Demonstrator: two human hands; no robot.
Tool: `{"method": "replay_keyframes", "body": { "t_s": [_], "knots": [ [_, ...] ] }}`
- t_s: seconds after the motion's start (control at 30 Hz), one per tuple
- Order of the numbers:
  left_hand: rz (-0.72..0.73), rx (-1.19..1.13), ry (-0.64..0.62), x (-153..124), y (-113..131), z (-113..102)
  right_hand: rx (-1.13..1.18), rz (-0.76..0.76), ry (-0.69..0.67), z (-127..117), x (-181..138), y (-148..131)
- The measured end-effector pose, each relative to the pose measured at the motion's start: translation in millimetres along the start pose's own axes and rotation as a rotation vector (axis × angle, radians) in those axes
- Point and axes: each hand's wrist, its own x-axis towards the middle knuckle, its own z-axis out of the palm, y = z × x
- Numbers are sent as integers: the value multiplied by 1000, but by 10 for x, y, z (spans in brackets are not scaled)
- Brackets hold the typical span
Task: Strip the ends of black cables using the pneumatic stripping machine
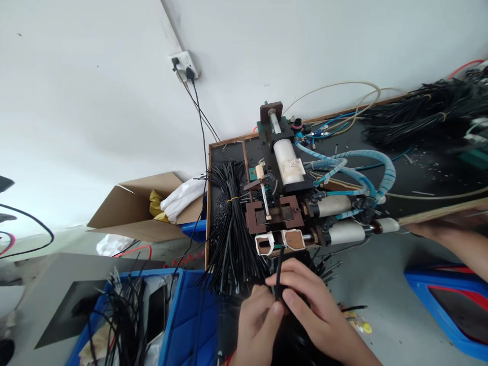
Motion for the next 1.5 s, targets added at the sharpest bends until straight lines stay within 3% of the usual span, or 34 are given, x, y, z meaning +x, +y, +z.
{"method": "replay_keyframes", "body": {
  "t_s": [0.1,0.27,0.33,0.5,0.77,1.07,1.5],
  "knots": [
    [-102,-62,1,-32,-64,7,191,12,-9,114,17,-14],
    [-83,-59,16,-209,-330,-130,507,231,194,300,37,206],
    [-78,60,-77,-273,-441,-241,665,328,228,347,46,274],
    [-100,366,-391,-315,-683,-467,894,398,243,401,96,304],
    [29,780,-695,-177,-1011,-465,1063,477,284,463,115,283],
    [-55,863,-733,-404,-949,-489,1238,552,250,423,187,183],
    [-161,846,-811,-348,-882,-498,1333,593,186,436,162,211]
  ]
}}
